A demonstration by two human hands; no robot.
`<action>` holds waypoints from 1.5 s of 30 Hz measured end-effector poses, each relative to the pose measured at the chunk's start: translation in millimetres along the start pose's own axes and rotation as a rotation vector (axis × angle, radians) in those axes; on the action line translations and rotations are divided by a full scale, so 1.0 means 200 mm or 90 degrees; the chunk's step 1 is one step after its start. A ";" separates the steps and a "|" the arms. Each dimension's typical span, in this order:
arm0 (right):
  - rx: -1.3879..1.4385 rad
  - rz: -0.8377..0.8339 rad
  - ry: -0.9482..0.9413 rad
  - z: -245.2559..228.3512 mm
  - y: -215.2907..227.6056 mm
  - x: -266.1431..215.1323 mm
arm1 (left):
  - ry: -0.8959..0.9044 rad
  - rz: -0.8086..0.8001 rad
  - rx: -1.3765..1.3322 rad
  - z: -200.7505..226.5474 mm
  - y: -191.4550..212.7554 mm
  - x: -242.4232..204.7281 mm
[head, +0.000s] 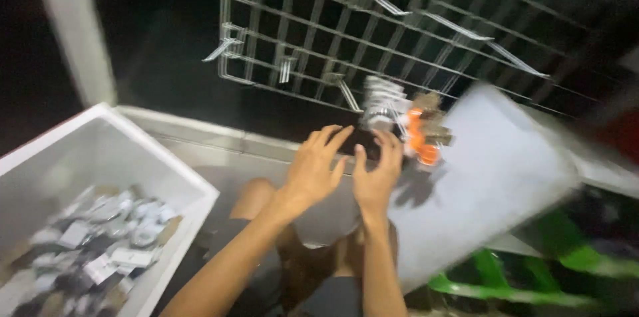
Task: Picking up small labeled plastic components from a storage bin and hanging them onto hooks on a wire wall rack.
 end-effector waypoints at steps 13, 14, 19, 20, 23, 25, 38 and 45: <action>0.327 -0.216 0.009 -0.79 -0.21 -0.23 | 0.116 0.231 0.037 0.04 0.84 -0.39; 0.359 -0.231 0.021 -0.84 -0.23 -0.24 | 0.116 0.264 0.055 0.06 0.91 -0.42; 0.427 -0.310 0.061 -1.07 -0.38 -0.35 | 0.184 0.355 0.124 -0.01 1.17 -0.64; 0.445 -0.321 0.063 -1.12 -0.41 -0.38 | 0.218 0.362 0.137 -0.04 1.20 -0.71; 0.472 -0.367 0.076 -1.20 -0.54 -0.50 | 0.303 0.382 0.156 -0.19 1.27 -0.90; 0.472 -0.410 0.082 -1.23 -0.63 -0.59 | 0.362 0.391 0.155 -0.30 1.30 -1.03; 0.381 -0.721 0.052 -1.31 -1.09 -1.16 | 0.628 0.452 0.073 -0.64 1.38 -1.42; 0.266 -0.795 0.060 -1.30 -1.25 -1.32 | 0.688 0.481 0.037 -0.77 1.33 -1.50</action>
Point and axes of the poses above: each hand's wrist, its own x-axis towards the middle knuckle, its own y-axis out of the back of the hand, z = x × y, the point moved 1 cm from there along x, towards the middle knuckle, and after that the axes turned 13 degrees about -x, right-handed, at the moved point
